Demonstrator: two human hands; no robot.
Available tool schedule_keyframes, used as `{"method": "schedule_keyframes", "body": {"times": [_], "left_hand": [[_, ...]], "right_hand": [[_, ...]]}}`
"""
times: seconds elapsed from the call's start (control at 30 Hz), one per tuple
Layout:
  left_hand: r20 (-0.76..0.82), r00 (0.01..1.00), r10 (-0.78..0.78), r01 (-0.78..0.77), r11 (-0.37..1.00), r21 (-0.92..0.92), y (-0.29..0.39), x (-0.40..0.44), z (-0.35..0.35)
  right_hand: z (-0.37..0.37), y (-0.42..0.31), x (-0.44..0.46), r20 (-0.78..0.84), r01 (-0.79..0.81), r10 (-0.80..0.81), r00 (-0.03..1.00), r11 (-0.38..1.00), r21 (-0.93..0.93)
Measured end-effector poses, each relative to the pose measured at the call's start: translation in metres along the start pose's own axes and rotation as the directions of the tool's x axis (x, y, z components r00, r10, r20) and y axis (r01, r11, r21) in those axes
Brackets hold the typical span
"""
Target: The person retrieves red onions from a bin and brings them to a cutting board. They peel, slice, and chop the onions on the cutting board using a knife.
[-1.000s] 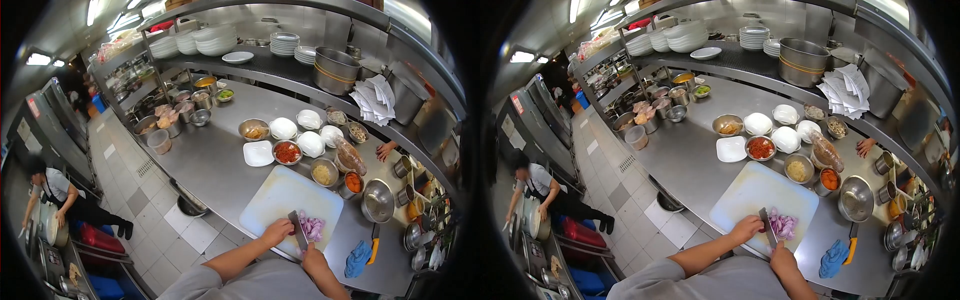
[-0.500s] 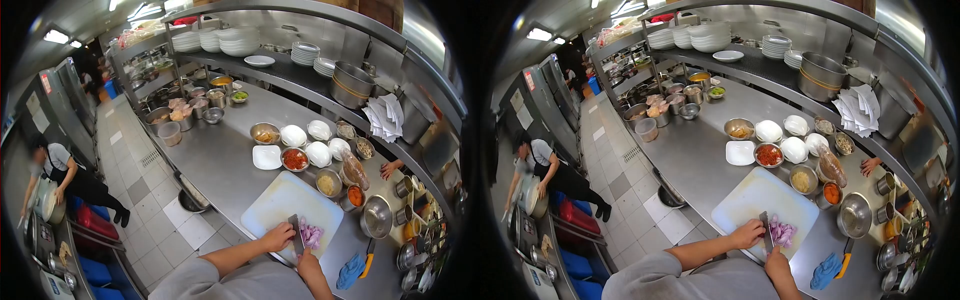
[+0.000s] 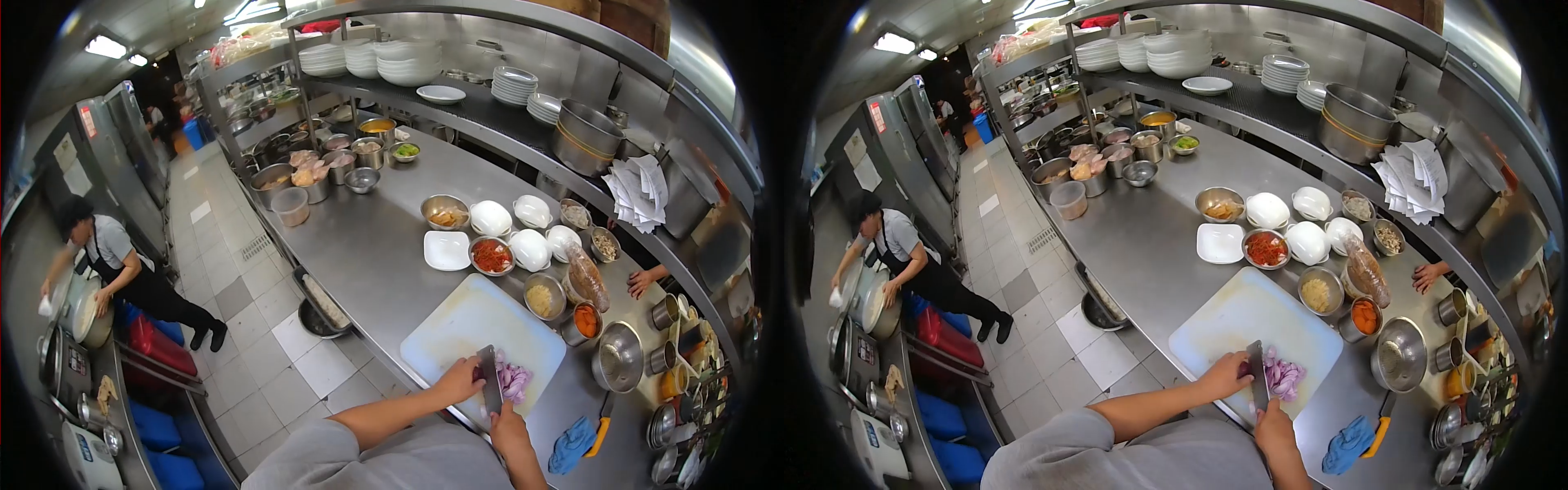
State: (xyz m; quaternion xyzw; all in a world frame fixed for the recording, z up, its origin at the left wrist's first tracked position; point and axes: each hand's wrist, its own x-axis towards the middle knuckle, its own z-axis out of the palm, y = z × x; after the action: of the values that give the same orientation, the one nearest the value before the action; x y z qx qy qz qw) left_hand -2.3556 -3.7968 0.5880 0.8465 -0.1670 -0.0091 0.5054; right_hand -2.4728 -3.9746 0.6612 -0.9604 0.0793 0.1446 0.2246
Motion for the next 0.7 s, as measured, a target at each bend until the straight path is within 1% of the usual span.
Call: {"method": "schedule_keyframes", "body": {"times": [0.03, 0.07, 0.1, 0.17, 0.2, 0.23, 0.27, 0.3, 0.33, 0.37, 0.4, 0.43, 0.47, 0.5, 0.53, 0.6, 0.67, 0.7], "left_hand": [[0.0, 1.0, -0.009, 0.009, 1.0, -0.002, -0.001, -0.002, -0.001], [0.074, 0.995, -0.063, 0.067, 0.997, -0.046, -0.002, -0.002, -0.002], [0.158, 0.981, -0.114, 0.129, 0.988, -0.089, -0.004, -0.002, -0.002], [0.229, 0.973, -0.006, 0.007, 1.0, -0.007, -0.029, 0.003, 0.003], [0.283, 0.959, -0.013, 0.013, 1.0, 0.001, -0.027, 0.006, -0.002], [0.234, 0.963, 0.137, -0.113, 0.987, -0.112, -0.041, 0.005, 0.001], [0.254, 0.937, 0.241, -0.257, 0.966, 0.031, -0.057, 0.01, 0.008], [0.25, 0.919, 0.305, -0.312, 0.95, -0.012, -0.063, 0.014, 0.009], [0.216, 0.892, 0.397, -0.404, 0.915, -0.013, -0.058, 0.016, 0.005], [0.221, 0.922, 0.319, -0.306, 0.948, -0.091, -0.049, 0.014, 0.004], [0.225, 0.945, 0.235, -0.204, 0.967, -0.155, -0.042, 0.016, 0.003], [0.253, 0.934, 0.251, -0.208, 0.961, -0.184, -0.034, 0.016, -0.001], [0.276, 0.915, 0.294, -0.278, 0.956, -0.096, -0.029, 0.017, -0.008], [0.296, 0.895, 0.333, -0.349, 0.937, 0.0, -0.027, 0.018, -0.01], [0.301, 0.892, 0.338, -0.352, 0.936, -0.01, -0.029, 0.017, -0.009], [0.226, 0.91, 0.348, -0.359, 0.933, 0.011, -0.035, 0.013, -0.005], [0.198, 0.906, 0.373, -0.379, 0.925, -0.008, -0.034, 0.012, -0.004], [0.166, 0.903, 0.396, -0.398, 0.917, -0.019, -0.034, 0.011, -0.003]], "right_hand": [[-0.004, -0.002, -0.004, 0.014, 0.013, -0.013, 1.0, 1.0, -0.001], [-0.007, -0.006, -0.008, 0.025, 0.009, -0.009, 1.0, 1.0, -0.003], [-0.011, -0.01, -0.012, 0.031, 0.04, -0.04, 0.999, 0.999, -0.008], [-0.008, -0.008, -0.015, 0.036, 0.052, -0.051, 0.998, 0.999, 0.0], [0.003, 0.0, -0.01, 0.036, 0.025, -0.026, 0.999, 1.0, 0.012], [0.002, -0.005, -0.009, 0.071, -0.054, 0.053, 0.996, 0.998, 0.018], [-0.001, -0.01, -0.01, 0.058, -0.075, 0.072, 0.996, 0.996, 0.051], [0.001, -0.006, -0.009, 0.004, -0.009, 0.008, 1.0, 0.997, 0.083], [0.01, 0.007, -0.006, -0.006, 0.017, -0.017, 1.0, 0.997, 0.077], [0.007, 0.005, -0.006, 0.006, -0.012, 0.012, 1.0, 1.0, 0.027], [-0.002, 0.002, -0.008, -0.006, -0.067, 0.067, 0.998, 0.997, 0.026], [-0.017, -0.008, -0.015, -0.004, -0.058, 0.058, 0.998, 0.998, -0.008], [-0.027, -0.016, -0.022, 0.006, -0.037, 0.037, 0.999, 0.998, -0.042], [-0.031, -0.019, -0.029, 0.005, -0.055, 0.056, 0.998, 0.998, -0.044], [-0.035, -0.025, -0.035, 0.009, -0.064, 0.065, 0.998, 0.998, -0.025], [-0.024, -0.024, -0.029, 0.011, -0.07, 0.07, 0.997, 0.998, -0.009], [0.002, -0.013, -0.011, 0.113, -0.081, 0.08, 0.99, 0.997, 0.002], [0.005, -0.01, -0.011, 0.072, -0.071, 0.072, 0.995, 0.997, -0.011]]}}
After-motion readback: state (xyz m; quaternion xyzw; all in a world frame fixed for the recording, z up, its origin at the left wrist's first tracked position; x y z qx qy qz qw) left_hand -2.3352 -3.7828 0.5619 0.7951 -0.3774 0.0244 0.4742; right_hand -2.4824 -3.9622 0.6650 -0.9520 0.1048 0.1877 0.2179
